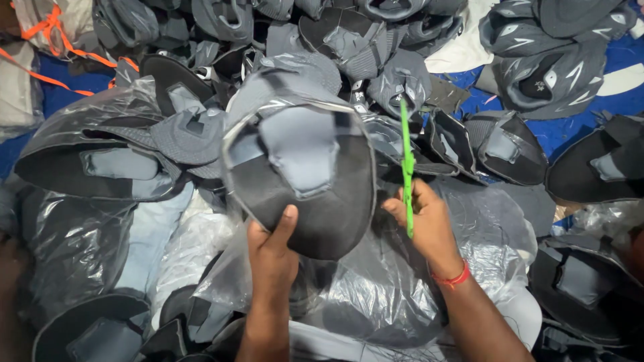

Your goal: The person trims excess material and threads from shoe uppers using scissors.

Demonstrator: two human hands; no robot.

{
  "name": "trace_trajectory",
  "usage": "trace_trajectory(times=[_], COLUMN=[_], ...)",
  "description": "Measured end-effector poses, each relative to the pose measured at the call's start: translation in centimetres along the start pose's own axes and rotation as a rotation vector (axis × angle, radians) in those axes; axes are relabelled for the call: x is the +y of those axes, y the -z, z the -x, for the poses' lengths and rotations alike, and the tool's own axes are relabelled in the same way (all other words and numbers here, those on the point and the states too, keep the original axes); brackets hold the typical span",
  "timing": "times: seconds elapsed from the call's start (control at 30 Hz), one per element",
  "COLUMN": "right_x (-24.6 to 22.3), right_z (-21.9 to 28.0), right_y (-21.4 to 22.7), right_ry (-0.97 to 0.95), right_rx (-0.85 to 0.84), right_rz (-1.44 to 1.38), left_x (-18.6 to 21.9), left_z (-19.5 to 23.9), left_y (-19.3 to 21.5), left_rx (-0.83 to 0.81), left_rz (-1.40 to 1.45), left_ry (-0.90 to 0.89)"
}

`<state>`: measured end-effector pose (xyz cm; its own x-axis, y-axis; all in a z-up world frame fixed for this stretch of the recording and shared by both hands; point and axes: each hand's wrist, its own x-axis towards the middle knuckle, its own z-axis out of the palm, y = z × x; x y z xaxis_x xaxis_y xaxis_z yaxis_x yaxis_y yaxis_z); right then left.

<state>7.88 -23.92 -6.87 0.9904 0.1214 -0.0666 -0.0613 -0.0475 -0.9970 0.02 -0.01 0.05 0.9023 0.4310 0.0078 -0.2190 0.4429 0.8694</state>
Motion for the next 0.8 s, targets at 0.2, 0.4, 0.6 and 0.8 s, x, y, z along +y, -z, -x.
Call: trace_trajectory(times=[0.2,0.4,0.6,0.8], right_x=[-3.8,-4.9,-0.8,-1.5], right_z=[1.0,1.2,0.8,1.7], right_y=[-1.2,-1.9,-1.6,1.2], right_ry=[0.069,0.213,0.108,0.058], right_rx=[-0.073,-0.197,-0.106,-0.759], right_rz=[-0.145,0.018,0.107,-0.054], left_x=[-1.8,-4.5,-2.2,-0.5], left_z=[0.6,1.3,1.1,0.2], left_y=[0.7,1.1,-0.9,0.2], left_rx=[-0.161,-0.320,-0.184,-0.017], left_rz=[-0.129,0.266,0.163,0.204], left_ry=[0.315,0.373,0.161,0.053])
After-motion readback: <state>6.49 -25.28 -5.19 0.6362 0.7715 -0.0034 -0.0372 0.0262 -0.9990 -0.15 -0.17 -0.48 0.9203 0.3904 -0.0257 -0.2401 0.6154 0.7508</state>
